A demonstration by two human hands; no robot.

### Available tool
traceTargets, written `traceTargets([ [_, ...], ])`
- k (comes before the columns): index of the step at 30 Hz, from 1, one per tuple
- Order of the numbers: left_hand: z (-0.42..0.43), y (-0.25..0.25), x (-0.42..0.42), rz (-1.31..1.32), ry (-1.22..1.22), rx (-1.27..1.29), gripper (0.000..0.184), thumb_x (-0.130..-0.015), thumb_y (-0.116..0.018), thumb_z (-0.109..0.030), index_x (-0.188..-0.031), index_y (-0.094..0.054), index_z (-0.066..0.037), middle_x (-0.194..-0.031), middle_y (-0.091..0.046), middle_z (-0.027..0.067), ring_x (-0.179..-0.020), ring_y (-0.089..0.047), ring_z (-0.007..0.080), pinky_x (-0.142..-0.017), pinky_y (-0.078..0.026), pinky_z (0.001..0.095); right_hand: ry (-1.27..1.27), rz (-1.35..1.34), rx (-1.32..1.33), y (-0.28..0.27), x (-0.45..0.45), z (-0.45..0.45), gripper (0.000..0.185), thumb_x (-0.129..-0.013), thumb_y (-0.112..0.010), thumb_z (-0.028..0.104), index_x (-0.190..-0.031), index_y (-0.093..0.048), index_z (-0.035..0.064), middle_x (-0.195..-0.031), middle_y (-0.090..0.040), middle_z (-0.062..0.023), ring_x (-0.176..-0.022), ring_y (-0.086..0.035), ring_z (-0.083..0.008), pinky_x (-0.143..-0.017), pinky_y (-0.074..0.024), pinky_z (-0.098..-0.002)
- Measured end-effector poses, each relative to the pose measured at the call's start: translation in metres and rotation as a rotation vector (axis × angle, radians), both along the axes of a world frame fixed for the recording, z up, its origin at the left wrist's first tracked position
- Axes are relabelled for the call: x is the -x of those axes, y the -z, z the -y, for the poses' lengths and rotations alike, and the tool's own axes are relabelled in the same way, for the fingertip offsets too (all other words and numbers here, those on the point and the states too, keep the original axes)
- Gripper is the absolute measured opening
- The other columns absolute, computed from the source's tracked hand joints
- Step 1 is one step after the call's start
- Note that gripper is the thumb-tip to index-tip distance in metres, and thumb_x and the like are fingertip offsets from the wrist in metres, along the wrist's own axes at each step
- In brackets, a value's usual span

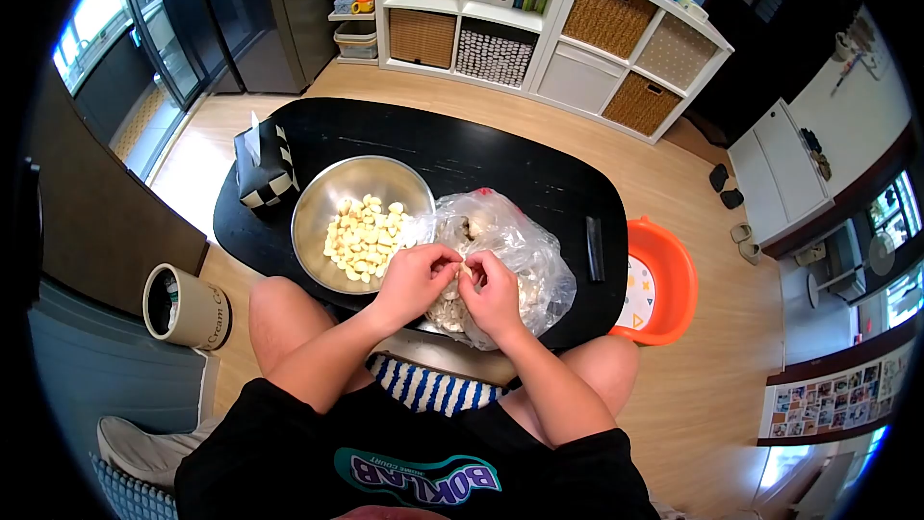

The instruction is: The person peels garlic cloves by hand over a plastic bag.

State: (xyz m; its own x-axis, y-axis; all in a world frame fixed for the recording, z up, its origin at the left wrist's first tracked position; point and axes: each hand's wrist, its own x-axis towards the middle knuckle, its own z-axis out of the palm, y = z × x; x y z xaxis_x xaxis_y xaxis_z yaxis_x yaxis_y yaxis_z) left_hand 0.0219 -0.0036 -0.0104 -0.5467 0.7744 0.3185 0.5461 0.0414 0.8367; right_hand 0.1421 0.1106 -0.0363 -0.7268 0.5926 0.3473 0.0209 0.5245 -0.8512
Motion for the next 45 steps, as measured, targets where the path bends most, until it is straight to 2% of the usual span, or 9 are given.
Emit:
traceTargets([
  [11,0.0,0.003,0.001,0.045,0.018,0.051,0.012,-0.086,-0.068,-0.007,-0.096,-0.069,0.0,-0.08,-0.071,0.0143,-0.069,-0.071,0.0226,-0.064,-0.055,0.0315,0.004,-0.005,-0.039,0.003,0.001,0.001,0.016,-0.081,-0.069,0.003,-0.094,-0.06,0.001,-0.078,-0.062,-0.0094,-0.065,-0.057,-0.017,-0.06,-0.0472,-0.0303],
  [20,-0.002,0.005,-0.002,0.137,-0.007,0.051,0.011,-0.087,-0.067,-0.006,-0.095,-0.067,0.002,-0.078,-0.071,0.013,-0.068,-0.07,0.0193,-0.065,-0.055,0.0296,0.018,0.012,-0.082,-0.005,0.001,0.006,0.016,-0.08,-0.069,0.002,-0.093,-0.059,0.0015,-0.076,-0.058,-0.0104,-0.061,-0.056,-0.0186,-0.057,-0.0462,-0.0314],
  [22,-0.002,0.006,-0.003,0.162,-0.025,0.058,0.01,-0.085,-0.067,-0.008,-0.092,-0.067,-0.001,-0.077,-0.071,0.0137,-0.072,-0.072,0.0257,-0.067,-0.057,0.034,0.018,0.004,-0.096,-0.006,0.001,0.006,0.015,-0.08,-0.069,0.001,-0.092,-0.059,0.0016,-0.076,-0.057,-0.0104,-0.06,-0.055,-0.0187,-0.057,-0.0459,-0.0314],
  [29,-0.003,0.011,-0.002,0.165,-0.034,0.056,0.011,-0.085,-0.067,-0.009,-0.093,-0.067,-0.001,-0.077,-0.07,0.0136,-0.072,-0.071,0.0258,-0.067,-0.057,0.0346,0.025,-0.009,-0.127,-0.007,0.002,0.008,0.015,-0.081,-0.069,0.001,-0.092,-0.059,0.0011,-0.078,-0.058,-0.0108,-0.06,-0.056,-0.0201,-0.056,-0.0457,-0.0312],
  [31,-0.003,0.011,-0.002,0.166,-0.027,0.057,0.011,-0.088,-0.066,-0.006,-0.094,-0.066,0.003,-0.077,-0.07,0.0125,-0.069,-0.07,0.0174,-0.065,-0.055,0.0289,0.026,-0.013,-0.136,-0.009,0.003,0.009,0.014,-0.081,-0.068,0.001,-0.092,-0.059,0.001,-0.078,-0.058,-0.011,-0.06,-0.056,-0.0205,-0.056,-0.0458,-0.0315],
  [34,-0.003,0.01,-0.002,0.248,-0.024,0.04,0.012,-0.088,-0.068,-0.007,-0.095,-0.066,0.003,-0.077,-0.07,0.012,-0.069,-0.07,0.0166,-0.065,-0.054,0.0284,0.032,-0.004,-0.132,-0.008,0.002,0.007,0.014,-0.082,-0.068,0.001,-0.093,-0.059,0.0008,-0.077,-0.058,-0.0112,-0.061,-0.057,-0.0203,-0.057,-0.0463,-0.0317],
  [39,-0.004,0.012,0.001,0.256,-0.017,0.057,0.01,-0.09,-0.066,-0.004,-0.096,-0.066,0.004,-0.077,-0.07,0.0095,-0.071,-0.068,0.0119,-0.066,-0.054,0.0255,0.022,-0.036,-0.011,0.0,0.001,0.001,0.014,-0.084,-0.068,0.002,-0.096,-0.061,-0.0003,-0.075,-0.06,-0.0106,-0.064,-0.057,-0.0172,-0.062,-0.0478,-0.0297],
  [43,-0.004,0.009,0.002,0.397,0.027,0.052,0.009,-0.091,-0.063,-0.002,-0.098,-0.064,0.004,-0.08,-0.069,0.0066,-0.073,-0.067,0.01,-0.067,-0.053,0.0235,-0.035,-0.11,0.278,0.021,0.002,-0.006,0.014,-0.087,-0.067,0.0,-0.1,-0.061,-0.0007,-0.086,-0.061,-0.0053,-0.075,-0.057,-0.0107,-0.068,-0.0479,-0.0267],
  [45,-0.006,0.01,0.002,0.523,0.057,0.009,0.009,-0.093,-0.062,-0.002,-0.099,-0.063,0.004,-0.082,-0.068,0.0062,-0.075,-0.067,0.0099,-0.069,-0.053,0.0226,-0.072,-0.147,0.357,0.013,0.001,-0.004,0.015,-0.088,-0.066,0.0,-0.102,-0.061,-0.0006,-0.089,-0.061,-0.0037,-0.078,-0.057,-0.0094,-0.07,-0.0475,-0.0253],
])
